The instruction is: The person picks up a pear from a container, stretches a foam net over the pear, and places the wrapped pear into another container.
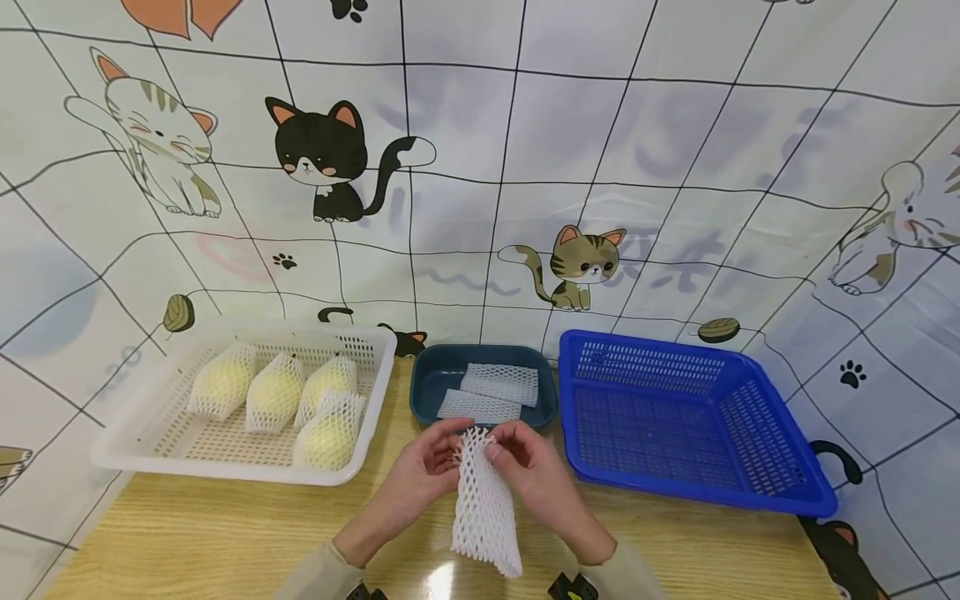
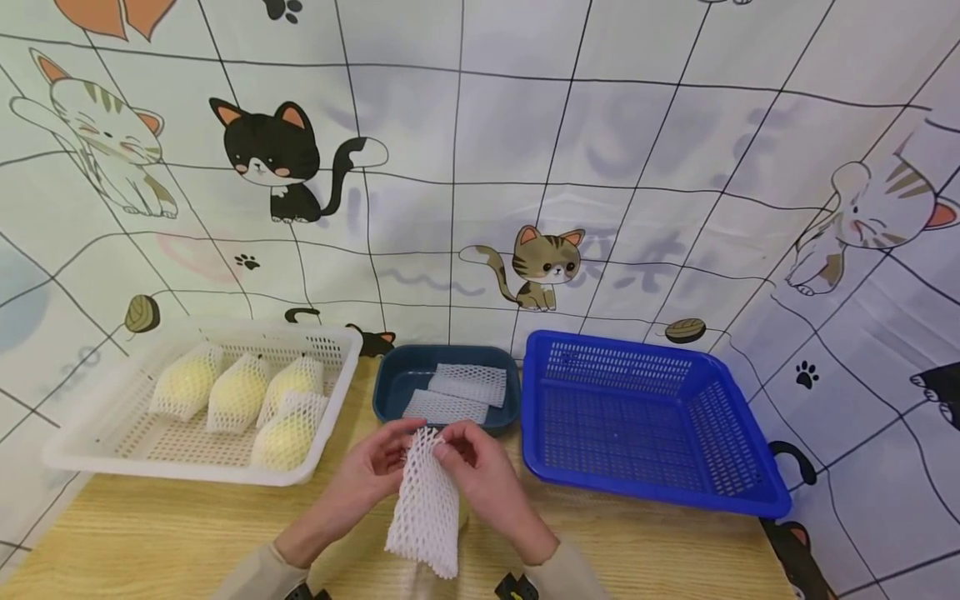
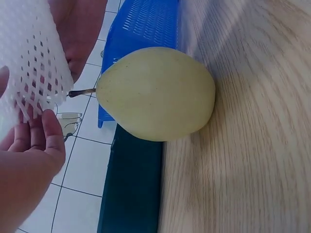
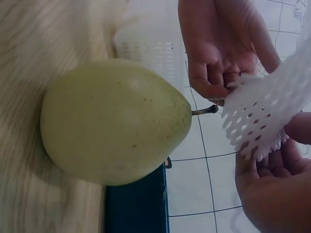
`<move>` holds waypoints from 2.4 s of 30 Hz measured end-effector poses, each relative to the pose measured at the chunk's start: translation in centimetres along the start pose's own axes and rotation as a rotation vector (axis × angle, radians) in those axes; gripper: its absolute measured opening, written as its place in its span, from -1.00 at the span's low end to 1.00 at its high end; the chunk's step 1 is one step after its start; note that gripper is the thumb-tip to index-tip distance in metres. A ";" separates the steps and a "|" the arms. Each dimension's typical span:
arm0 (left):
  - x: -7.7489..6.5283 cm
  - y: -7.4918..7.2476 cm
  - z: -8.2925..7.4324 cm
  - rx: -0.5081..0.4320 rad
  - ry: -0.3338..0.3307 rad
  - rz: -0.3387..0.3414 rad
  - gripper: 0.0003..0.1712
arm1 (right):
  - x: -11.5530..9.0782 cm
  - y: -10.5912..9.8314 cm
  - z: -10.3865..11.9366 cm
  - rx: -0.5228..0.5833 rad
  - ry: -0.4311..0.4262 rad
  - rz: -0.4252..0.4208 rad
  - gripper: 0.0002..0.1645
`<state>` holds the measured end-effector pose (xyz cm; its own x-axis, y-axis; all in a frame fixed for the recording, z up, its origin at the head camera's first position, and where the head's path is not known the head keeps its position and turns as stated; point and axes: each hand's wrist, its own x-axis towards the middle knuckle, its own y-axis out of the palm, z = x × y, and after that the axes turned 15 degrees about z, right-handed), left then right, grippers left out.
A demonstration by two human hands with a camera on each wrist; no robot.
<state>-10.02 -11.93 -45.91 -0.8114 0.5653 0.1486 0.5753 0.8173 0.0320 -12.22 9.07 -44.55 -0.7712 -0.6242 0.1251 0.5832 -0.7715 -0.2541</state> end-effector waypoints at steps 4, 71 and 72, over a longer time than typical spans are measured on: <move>-0.2 -0.1 0.3 -0.014 -0.015 0.011 -0.67 | -0.4 0.1 -0.4 0.148 -0.020 -0.016 -0.85; -1.1 0.4 5.7 -0.100 -0.414 -0.102 -0.62 | -2.7 -0.2 -7.4 0.407 0.429 -0.001 -0.52; -1.2 0.2 5.7 -0.086 -0.402 -0.094 -0.60 | -2.7 -0.3 -7.5 0.366 0.409 0.010 -0.51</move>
<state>-9.50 -11.77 -51.73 -0.8265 0.5016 -0.2555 0.4898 0.8645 0.1125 -12.19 11.95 -51.99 -0.7589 -0.5895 -0.2768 0.5855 -0.8037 0.1064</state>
